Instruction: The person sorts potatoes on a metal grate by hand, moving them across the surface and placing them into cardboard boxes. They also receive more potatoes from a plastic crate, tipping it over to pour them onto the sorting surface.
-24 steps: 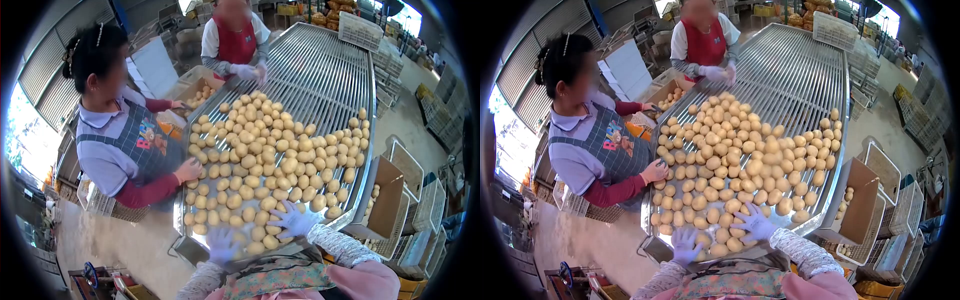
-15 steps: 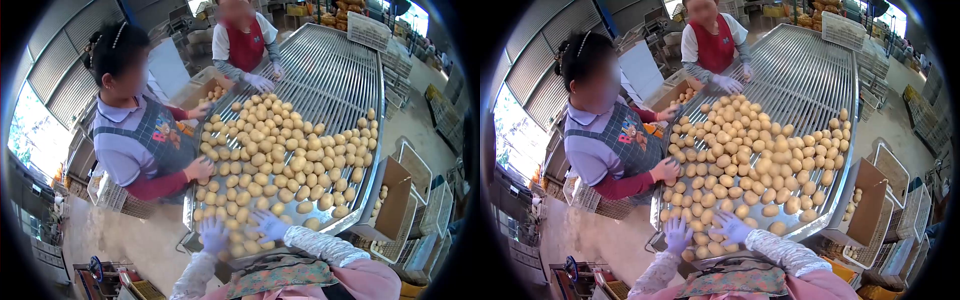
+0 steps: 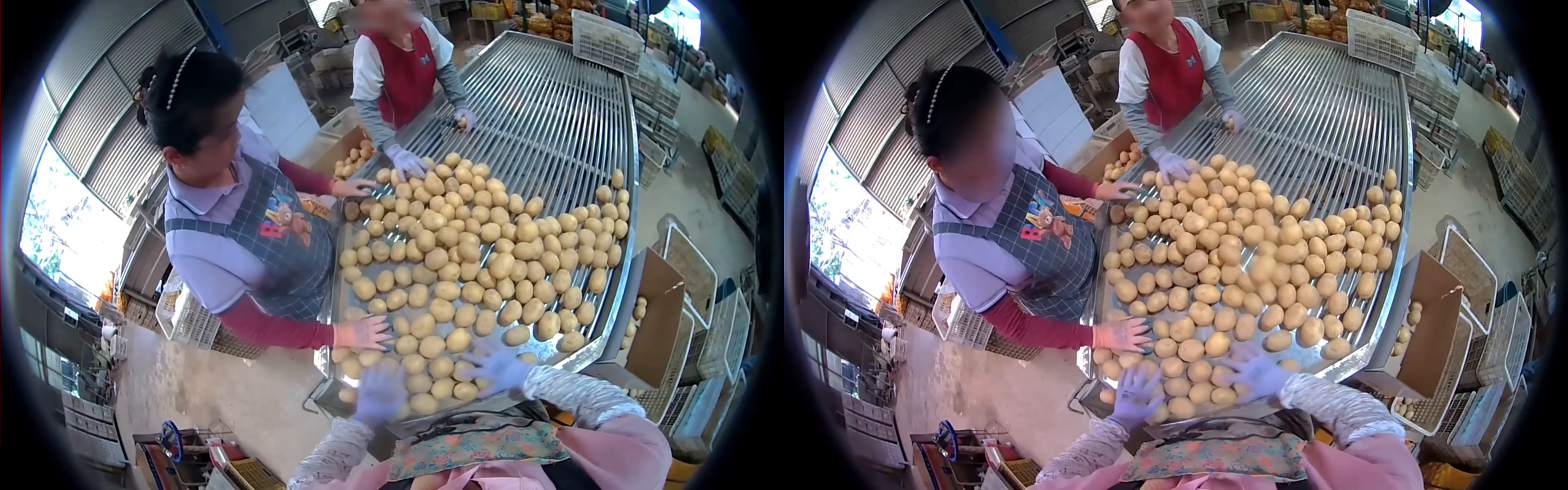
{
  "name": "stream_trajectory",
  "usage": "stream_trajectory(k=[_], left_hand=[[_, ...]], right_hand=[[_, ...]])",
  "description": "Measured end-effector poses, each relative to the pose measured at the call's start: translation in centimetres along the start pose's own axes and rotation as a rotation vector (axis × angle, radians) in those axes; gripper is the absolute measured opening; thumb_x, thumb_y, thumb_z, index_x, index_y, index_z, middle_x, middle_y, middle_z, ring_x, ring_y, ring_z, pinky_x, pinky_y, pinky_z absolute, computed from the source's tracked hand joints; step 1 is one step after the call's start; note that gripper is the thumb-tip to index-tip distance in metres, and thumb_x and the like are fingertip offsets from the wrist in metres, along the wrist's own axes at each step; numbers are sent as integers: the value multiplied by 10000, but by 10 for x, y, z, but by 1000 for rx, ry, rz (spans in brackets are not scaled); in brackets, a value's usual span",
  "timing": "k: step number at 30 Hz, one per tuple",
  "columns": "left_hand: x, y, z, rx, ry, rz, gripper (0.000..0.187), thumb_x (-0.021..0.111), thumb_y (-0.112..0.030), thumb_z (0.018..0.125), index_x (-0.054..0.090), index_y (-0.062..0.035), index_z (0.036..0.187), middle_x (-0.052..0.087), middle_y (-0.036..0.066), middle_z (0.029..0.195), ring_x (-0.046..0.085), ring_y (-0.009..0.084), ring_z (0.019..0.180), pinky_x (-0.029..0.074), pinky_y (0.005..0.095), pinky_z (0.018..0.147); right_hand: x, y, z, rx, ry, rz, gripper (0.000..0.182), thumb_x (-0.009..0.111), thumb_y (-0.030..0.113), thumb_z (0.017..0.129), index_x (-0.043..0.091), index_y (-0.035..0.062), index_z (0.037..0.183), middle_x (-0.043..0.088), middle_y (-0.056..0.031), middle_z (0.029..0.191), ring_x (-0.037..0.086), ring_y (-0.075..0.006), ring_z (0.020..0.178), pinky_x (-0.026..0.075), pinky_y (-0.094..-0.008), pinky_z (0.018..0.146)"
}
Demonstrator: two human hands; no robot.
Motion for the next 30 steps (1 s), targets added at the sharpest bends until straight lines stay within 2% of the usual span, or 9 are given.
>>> stream_trajectory(k=[7, 11, 13, 15, 17, 19, 21, 25, 30], left_hand=[[69, 31, 58, -348, -278, 11, 657, 605, -436, 939, 493, -118, 1503, 411, 297, 1524, 418, 500, 1359, 273, 647, 1153], [77, 3, 69, -383, -58, 101, 655, 583, -469, 951, 474, -173, 1524, 402, 271, 1547, 387, 513, 1390, 264, 649, 1156], [65, -11, 46, 87, -25, -13, 646, 569, -495, 950, 475, -217, 1526, 406, 252, 1552, 372, 511, 1408, 261, 644, 1159], [54, 8, 25, 157, 76, 15, 663, 588, -502, 939, 480, -206, 1523, 415, 238, 1550, 370, 517, 1406, 263, 638, 1163], [57, 34, 16, 122, -96, -93, 717, 599, -518, 927, 456, -171, 1538, 416, 216, 1561, 370, 516, 1408, 241, 645, 1173], [53, 41, 32, -127, -148, -177, 741, 595, -508, 930, 434, -126, 1544, 424, 208, 1559, 353, 500, 1427, 200, 643, 1193], [77, 29, 58, -292, -282, -25, 752, 593, -501, 932, 415, -108, 1549, 432, 197, 1555, 344, 491, 1429, 160, 663, 1197], [77, -16, 96, -343, -149, -34, 707, 614, -489, 925, 481, -107, 1504, 434, 182, 1556, 351, 503, 1408, 143, 689, 1188], [49, -43, 45, 9, -49, -75, 550, 606, -428, 932, 610, -100, 1374, 504, 151, 1480, 403, 453, 1368, 236, 654, 1150]], right_hand=[[34, 70, 78, -108, 76, 40, 675, 728, 546, 788, 580, 341, 1413, 405, -236, 1540, 405, -444, 1415, 265, -559, 1204], [40, 66, 63, -159, 13, 231, 599, 719, 470, 819, 604, 292, 1378, 447, -229, 1511, 410, -391, 1427, 274, -537, 1208], [17, 46, 41, -259, -35, 273, 511, 716, 431, 815, 645, 247, 1287, 516, -209, 1429, 471, -364, 1363, 333, -541, 1156], [-10, 18, 13, -352, -82, 331, 429, 713, 392, 812, 687, 203, 1196, 585, -189, 1347, 531, -337, 1299, 391, -546, 1103], [-35, -47, -4, 156, -111, 75, 205, 714, 311, 760, 684, 150, 884, 653, -102, 1017, 613, -350, 946, 465, -545, 815], [-80, -77, -31, 483, -529, -298, 417, 731, 428, 764, 727, 189, 1105, 615, -153, 1281, 540, -438, 1188, 404, -601, 1025], [-65, -104, -41, 737, -283, -340, 625, 734, 525, 776, 664, 225, 1319, 532, -157, 1449, 419, -512, 1348, 312, -640, 1119], [-49, -103, -19, 678, -186, -253, 777, 746, 588, 758, 583, 235, 1430, 488, -150, 1515, 351, -551, 1400, 288, -651, 1132], [-53, -61, -26, 451, -91, -172, 744, 745, 612, 745, 600, 300, 1404, 511, -86, 1478, 378, -534, 1381, 306, -662, 1125]])
Point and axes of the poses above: each hand's wrist, its own z-axis towards the middle knuckle, its own x-axis out of the palm, y = z × x, the point moved 6 cm from there along z, towards the middle knuckle
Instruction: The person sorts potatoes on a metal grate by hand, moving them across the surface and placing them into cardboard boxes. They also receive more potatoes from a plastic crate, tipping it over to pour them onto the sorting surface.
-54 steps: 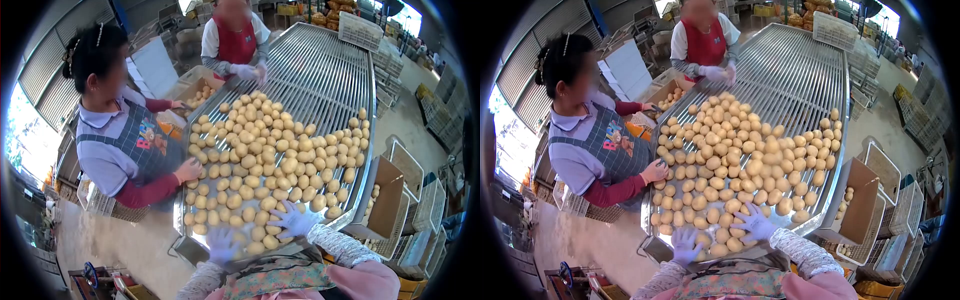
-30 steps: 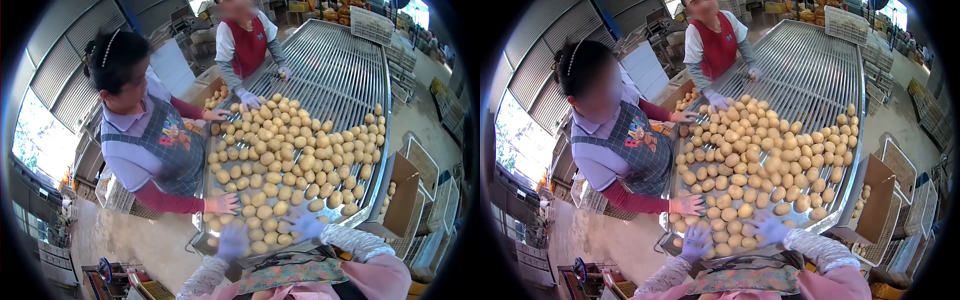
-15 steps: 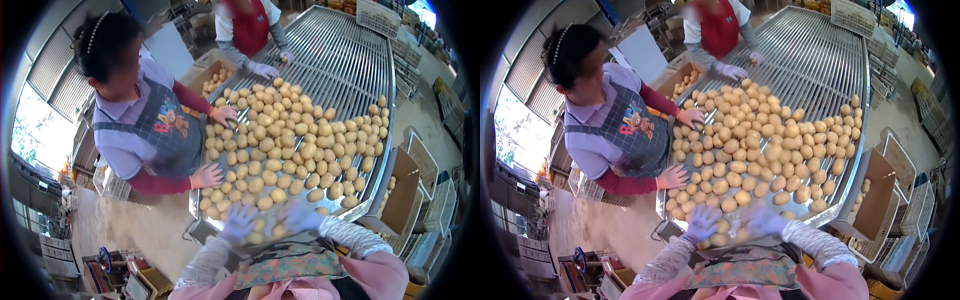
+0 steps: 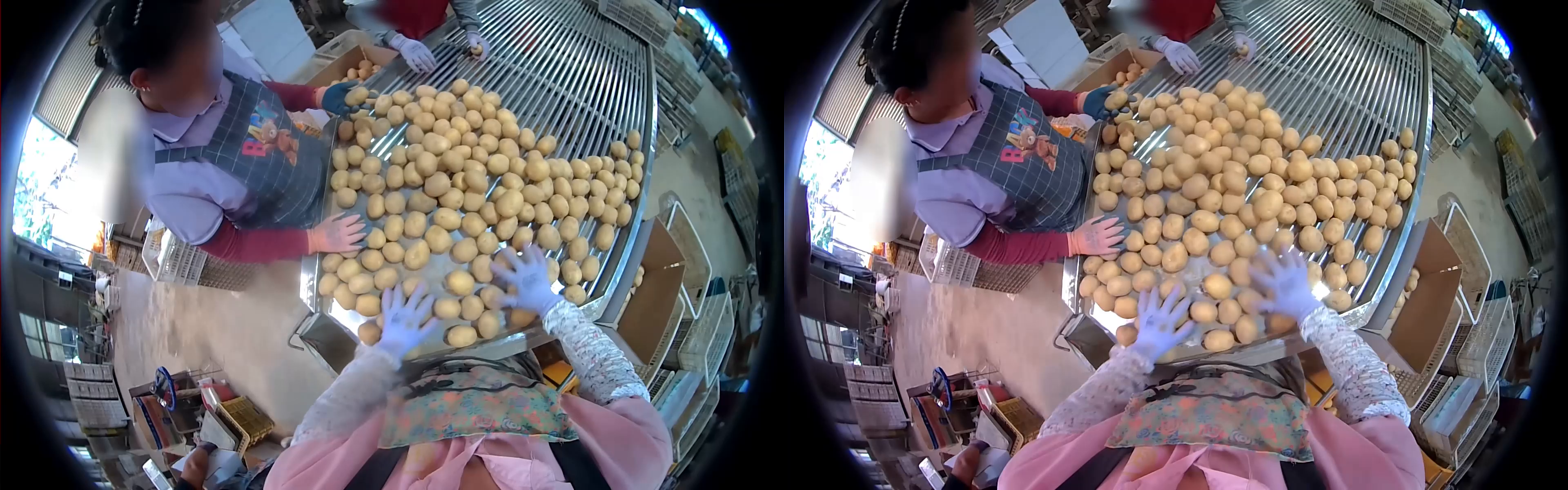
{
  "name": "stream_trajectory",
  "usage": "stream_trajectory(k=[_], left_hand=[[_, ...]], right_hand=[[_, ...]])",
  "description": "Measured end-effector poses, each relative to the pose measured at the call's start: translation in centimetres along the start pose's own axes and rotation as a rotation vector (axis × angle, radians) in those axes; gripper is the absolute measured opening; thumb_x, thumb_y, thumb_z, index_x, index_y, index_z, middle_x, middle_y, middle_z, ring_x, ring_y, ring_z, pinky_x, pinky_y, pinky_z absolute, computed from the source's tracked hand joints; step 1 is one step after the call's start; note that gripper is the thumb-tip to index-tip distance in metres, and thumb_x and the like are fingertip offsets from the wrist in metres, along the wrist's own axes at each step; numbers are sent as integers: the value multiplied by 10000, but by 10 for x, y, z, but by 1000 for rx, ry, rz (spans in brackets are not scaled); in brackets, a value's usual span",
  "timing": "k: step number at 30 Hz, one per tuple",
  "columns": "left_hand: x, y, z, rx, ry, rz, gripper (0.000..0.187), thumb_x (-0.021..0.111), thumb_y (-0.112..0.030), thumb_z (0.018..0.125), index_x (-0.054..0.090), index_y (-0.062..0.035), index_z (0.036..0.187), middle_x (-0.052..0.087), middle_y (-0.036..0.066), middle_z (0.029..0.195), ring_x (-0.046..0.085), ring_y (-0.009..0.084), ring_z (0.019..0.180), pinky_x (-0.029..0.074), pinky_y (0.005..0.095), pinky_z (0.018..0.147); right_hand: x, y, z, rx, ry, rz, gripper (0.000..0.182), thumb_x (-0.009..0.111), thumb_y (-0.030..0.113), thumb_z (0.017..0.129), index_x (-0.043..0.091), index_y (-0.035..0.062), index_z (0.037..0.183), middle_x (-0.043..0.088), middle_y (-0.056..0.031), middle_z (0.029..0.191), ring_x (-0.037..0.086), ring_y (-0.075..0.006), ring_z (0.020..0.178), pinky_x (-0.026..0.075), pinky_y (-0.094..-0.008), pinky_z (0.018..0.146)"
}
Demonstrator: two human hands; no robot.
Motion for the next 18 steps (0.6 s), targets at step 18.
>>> stream_trajectory(k=[18], left_hand=[[28, 12, 23, 74, 107, 312, 675, 617, -471, 929, 508, -110, 1488, 449, 240, 1533, 398, 478, 1412, 211, 659, 1186]], right_hand=[[56, 107, -13, -788, -60, 627, 260, 643, 349, 937, 678, 177, 1130, 627, -45, 1238, 542, -281, 1239, 393, -508, 1082]])
Point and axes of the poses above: each hand's wrist, its own z-axis towards the middle knuckle, its own x-axis out of the palm, y = z × x, the point moved 6 cm from there along z, towards the middle knuckle
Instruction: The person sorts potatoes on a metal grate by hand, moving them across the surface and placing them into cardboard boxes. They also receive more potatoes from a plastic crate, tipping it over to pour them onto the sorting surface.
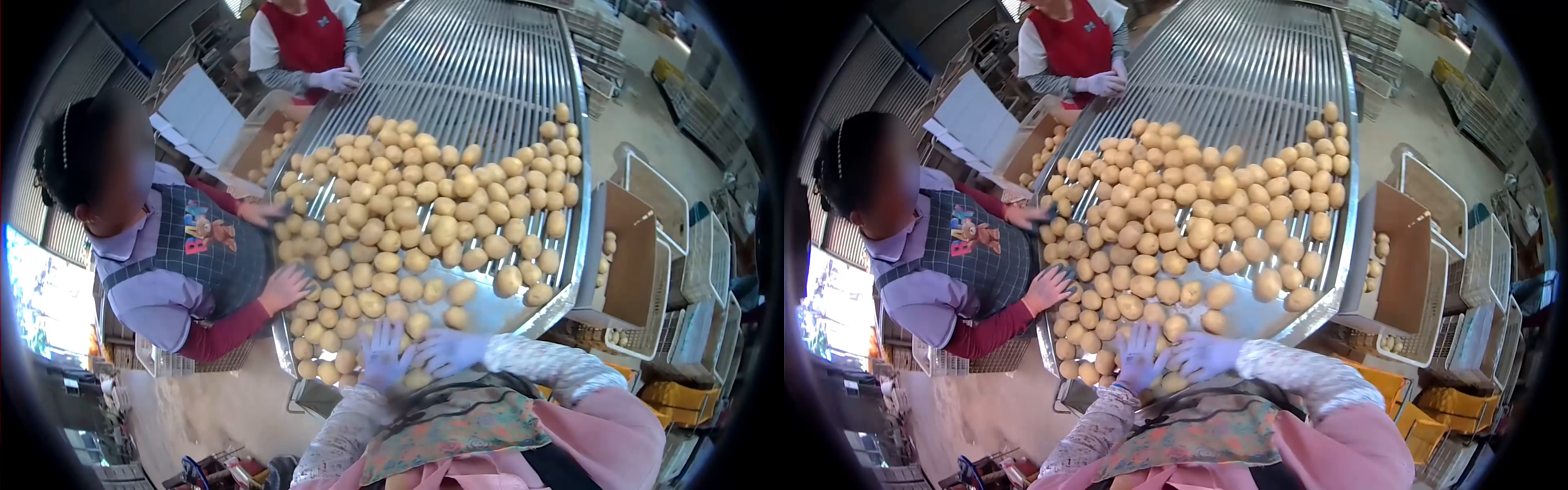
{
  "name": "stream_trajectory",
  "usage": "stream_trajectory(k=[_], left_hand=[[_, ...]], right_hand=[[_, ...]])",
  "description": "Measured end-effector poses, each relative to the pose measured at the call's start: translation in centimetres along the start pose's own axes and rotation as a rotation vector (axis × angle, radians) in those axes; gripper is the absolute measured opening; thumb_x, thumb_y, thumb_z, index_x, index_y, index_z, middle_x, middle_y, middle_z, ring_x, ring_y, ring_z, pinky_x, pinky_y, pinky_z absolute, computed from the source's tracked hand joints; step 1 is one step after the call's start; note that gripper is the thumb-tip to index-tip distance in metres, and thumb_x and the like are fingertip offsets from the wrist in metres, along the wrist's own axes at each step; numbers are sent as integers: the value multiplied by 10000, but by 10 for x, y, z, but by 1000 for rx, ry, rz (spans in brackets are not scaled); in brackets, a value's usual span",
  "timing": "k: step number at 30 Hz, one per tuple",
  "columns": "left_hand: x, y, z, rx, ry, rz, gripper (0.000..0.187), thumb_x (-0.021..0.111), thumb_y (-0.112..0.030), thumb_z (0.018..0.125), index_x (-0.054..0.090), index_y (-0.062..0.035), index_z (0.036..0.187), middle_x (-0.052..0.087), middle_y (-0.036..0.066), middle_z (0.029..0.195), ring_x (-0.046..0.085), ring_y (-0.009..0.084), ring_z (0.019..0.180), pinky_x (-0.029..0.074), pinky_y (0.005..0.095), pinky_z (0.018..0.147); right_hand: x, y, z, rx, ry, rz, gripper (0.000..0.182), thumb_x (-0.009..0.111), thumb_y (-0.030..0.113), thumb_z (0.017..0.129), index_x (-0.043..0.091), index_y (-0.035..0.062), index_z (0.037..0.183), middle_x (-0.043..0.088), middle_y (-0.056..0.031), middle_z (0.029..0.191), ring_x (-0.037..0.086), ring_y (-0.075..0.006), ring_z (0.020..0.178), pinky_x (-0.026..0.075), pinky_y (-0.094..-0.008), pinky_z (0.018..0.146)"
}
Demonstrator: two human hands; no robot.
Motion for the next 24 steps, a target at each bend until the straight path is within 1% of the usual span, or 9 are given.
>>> stream_trajectory(k=[1, 3, 7, 9, 11, 14, 16, 20, 24], left_hand=[[-11, 0, 1, 76, -26, -313, 718, 624, -497, 917, 486, -103, 1501, 440, 250, 1537, 371, 508, 1427, 200, 682, 1182], [-11, 30, 2, -11, -26, -301, 770, 626, -529, 906, 453, -104, 1524, 423, 257, 1547, 361, 516, 1427, 190, 693, 1176], [18, 39, 43, -424, -127, -191, 868, 632, -600, 876, 400, -122, 1563, 369, 263, 1581, 321, 551, 1432, 165, 705, 1170], [7, 0, 70, -441, -105, -205, 863, 630, -593, 883, 391, -125, 1568, 362, 256, 1586, 315, 559, 1430, 156, 697, 1175], [-8, -18, 59, -460, -56, -219, 858, 628, -587, 890, 383, -128, 1572, 355, 249, 1590, 310, 567, 1428, 147, 690, 1180], [-11, -41, 21, -98, -68, -433, 797, 595, -558, 924, 400, -128, 1566, 326, 220, 1613, 243, 563, 1460, 114, 685, 1185], [-17, -41, -23, 108, -184, -304, 731, 648, -488, 914, 472, -123, 1522, 424, 212, 1547, 374, 503, 1409, 252, 682, 1151], [-15, -12, -66, -57, -114, -478, 649, 662, -471, 893, 566, -130, 1437, 432, 215, 1528, 427, 466, 1355, 292, 652, 1118], [-19, 39, -77, -148, -132, -353, 660, 657, -432, 900, 529, -113, 1463, 473, 237, 1484, 439, 469, 1348, 305, 627, 1133]], right_hand=[[-39, 1, -6, 132, 8, 89, 201, 604, 270, 968, 694, 136, 1089, 665, -68, 1135, 591, -293, 1135, 432, -447, 1032], [-101, -19, -49, 590, -179, 1, 227, 617, 221, 936, 707, 88, 1096, 718, -95, 1057, 679, -293, 1002, 526, -407, 851], [-193, -69, -82, 713, -507, -698, 293, 726, 242, 746, 738, 129, 1016, 716, -70, 974, 664, -293, 903, 524, -460, 767], [-177, -91, -77, 789, -126, -581, 401, 749, 289, 767, 722, 118, 1129, 722, -59, 1050, 665, -295, 971, 513, -465, 882], [-136, -122, -61, 1083, 234, -734, 564, 804, 335, 696, 631, 145, 1198, 689, -48, 1035, 653, -282, 994, 520, -434, 836], [-126, -131, -53, 1329, 337, -759, 484, 735, 262, 779, 611, 184, 1241, 658, -39, 1016, 643, -259, 967, 504, -422, 765], [-127, -124, -58, 1327, 344, -730, 452, 730, 264, 814, 607, 200, 1243, 656, -42, 1030, 652, -262, 1005, 512, -400, 797], [-127, -83, -65, 1188, 463, -691, 474, 745, 310, 814, 615, 208, 1259, 663, -64, 1125, 656, -267, 1040, 527, -397, 828], [-148, -53, -119, 1320, -525, 46, 713, 843, 311, 679, 556, 113, 1301, 612, -135, 1200, 619, -321, 1138, 499, -426, 980]])
Point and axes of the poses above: each hand's wrist, its own z-axis towards the middle knuckle, its own x-axis out of the palm, y = z × x, the point moved 6 cm from there along z, towards the middle knuckle
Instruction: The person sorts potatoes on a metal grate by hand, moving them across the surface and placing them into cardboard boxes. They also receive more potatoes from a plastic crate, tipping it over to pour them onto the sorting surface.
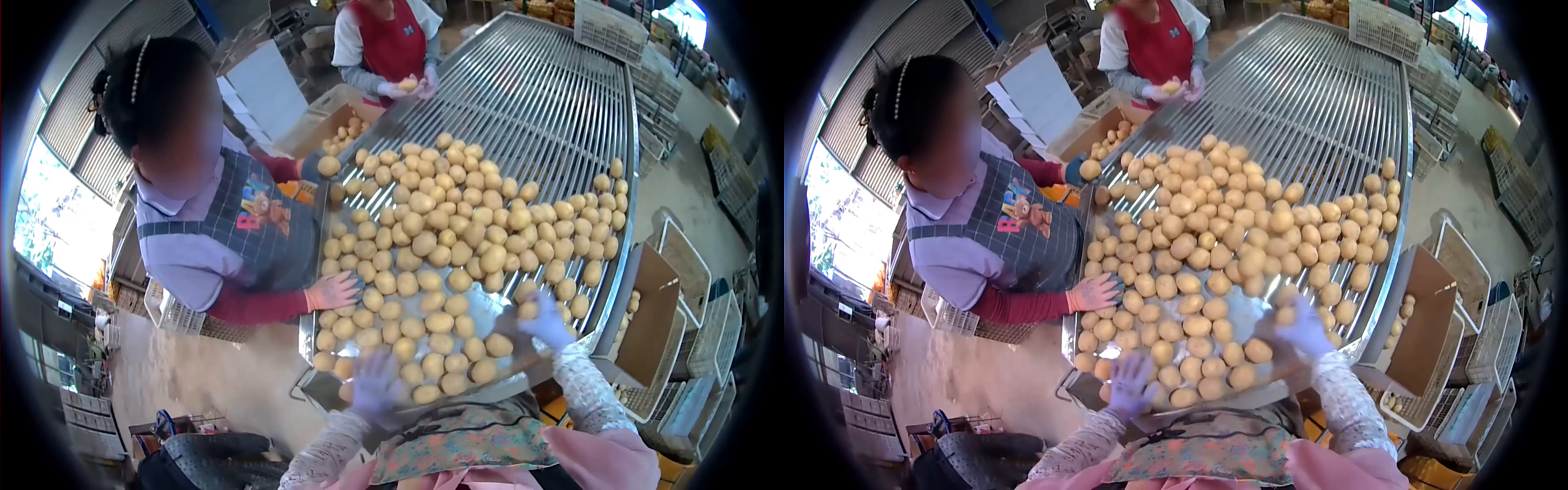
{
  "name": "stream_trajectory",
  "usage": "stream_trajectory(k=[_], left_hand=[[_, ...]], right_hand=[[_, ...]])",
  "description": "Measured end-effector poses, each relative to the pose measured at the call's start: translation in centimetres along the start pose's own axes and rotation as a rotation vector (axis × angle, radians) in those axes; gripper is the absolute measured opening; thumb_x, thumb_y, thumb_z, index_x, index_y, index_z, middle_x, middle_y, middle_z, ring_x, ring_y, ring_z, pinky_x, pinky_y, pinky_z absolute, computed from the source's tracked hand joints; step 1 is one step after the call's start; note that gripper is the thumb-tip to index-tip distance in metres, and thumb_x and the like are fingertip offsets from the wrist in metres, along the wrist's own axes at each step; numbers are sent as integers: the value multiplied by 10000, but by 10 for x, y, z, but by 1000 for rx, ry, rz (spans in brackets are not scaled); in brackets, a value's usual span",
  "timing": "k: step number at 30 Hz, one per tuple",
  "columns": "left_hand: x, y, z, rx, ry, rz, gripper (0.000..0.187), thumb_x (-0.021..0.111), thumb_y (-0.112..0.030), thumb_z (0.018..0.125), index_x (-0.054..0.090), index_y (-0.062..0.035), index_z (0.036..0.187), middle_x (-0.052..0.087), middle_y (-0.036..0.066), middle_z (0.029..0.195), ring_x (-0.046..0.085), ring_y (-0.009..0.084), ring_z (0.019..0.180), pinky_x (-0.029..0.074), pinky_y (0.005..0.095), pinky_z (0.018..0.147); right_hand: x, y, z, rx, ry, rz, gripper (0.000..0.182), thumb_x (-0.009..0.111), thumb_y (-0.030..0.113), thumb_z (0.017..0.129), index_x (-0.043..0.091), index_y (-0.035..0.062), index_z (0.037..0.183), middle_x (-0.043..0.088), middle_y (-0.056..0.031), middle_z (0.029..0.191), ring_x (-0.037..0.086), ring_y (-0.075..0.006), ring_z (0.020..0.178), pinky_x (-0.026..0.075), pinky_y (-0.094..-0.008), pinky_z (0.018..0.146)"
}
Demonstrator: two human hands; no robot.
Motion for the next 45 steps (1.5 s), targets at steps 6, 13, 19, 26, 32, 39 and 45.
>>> stream_trajectory(k=[6, 13, 19, 26, 32, 39, 45], left_hand=[[2, 63, 19, -297, -86, 116, 688, 630, -459, 929, 497, -89, 1493, 455, 273, 1504, 343, 509, 1438, 238, 696, 1154], [44, -67, 103, -152, 11, 13, 684, 608, -532, 934, 493, -190, 1514, 320, 291, 1593, 323, 495, 1456, 205, 685, 1172], [8, -27, -4, 87, 111, -66, 598, 620, -490, 932, 552, -225, 1464, 387, 247, 1557, 364, 453, 1435, 269, 596, 1172], [-31, 57, -13, -335, -49, 171, 740, 650, -446, 910, 458, -22, 1485, 456, 282, 1477, 385, 462, 1403, 264, 606, 1174], [39, -23, 32, -142, -69, -22, 779, 689, -454, 878, 458, -55, 1506, 419, 294, 1522, 381, 501, 1417, 242, 630, 1188], [23, 34, 112, -321, 11, 55, 752, 554, -567, 932, 399, -209, 1575, 403, 281, 1546, 316, 499, 1457, 123, 704, 1186], [69, -21, 158, -443, -17, 115, 908, 485, -643, 950, 346, 25, 1549, 332, 276, 1602, 296, 460, 1487, 81, 769, 1135]], right_hand=[[-192, -124, -58, 72, -761, 453, 472, 720, 111, 904, 559, 52, 1344, 632, -110, 1219, 623, -212, 1099, 528, -321, 941], [-95, -36, -34, -238, -312, -517, 749, 810, 392, 743, 582, 139, 1410, 547, -204, 1412, 508, -451, 1302, 433, -514, 1094], [87, 49, -61, -785, 339, -539, 777, 803, 549, 694, 597, 345, 1415, 396, -193, 1581, 348, -489, 1440, 280, -631, 1175], [199, 131, -71, -890, 584, -674, 673, 743, 460, 778, 564, 397, 1424, 423, -49, 1569, 332, -490, 1439, 304, -613, 1170], [203, 91, -97, -1208, 553, -181, 339, 656, 343, 874, 665, 284, 1208, 557, -17, 1405, 456, -202, 1390, 339, -502, 1154], [12, 53, 59, -694, -114, -308, 230, 712, 201, 826, 727, 131, 1044, 699, -57, 994, 656, -275, 948, 493, -421, 757], [31, 39, 157, -42, -161, -710, 466, 541, 437, 956, 601, 354, 1410, 481, -145, 1544, 395, -469, 1394, 281, -575, 1154]])
Point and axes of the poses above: each hand's wrist, its own z-axis towards the middle knuckle, its own x-axis out of the palm, y = z × x, the point moved 6 cm from there along z, towards the middle knuckle
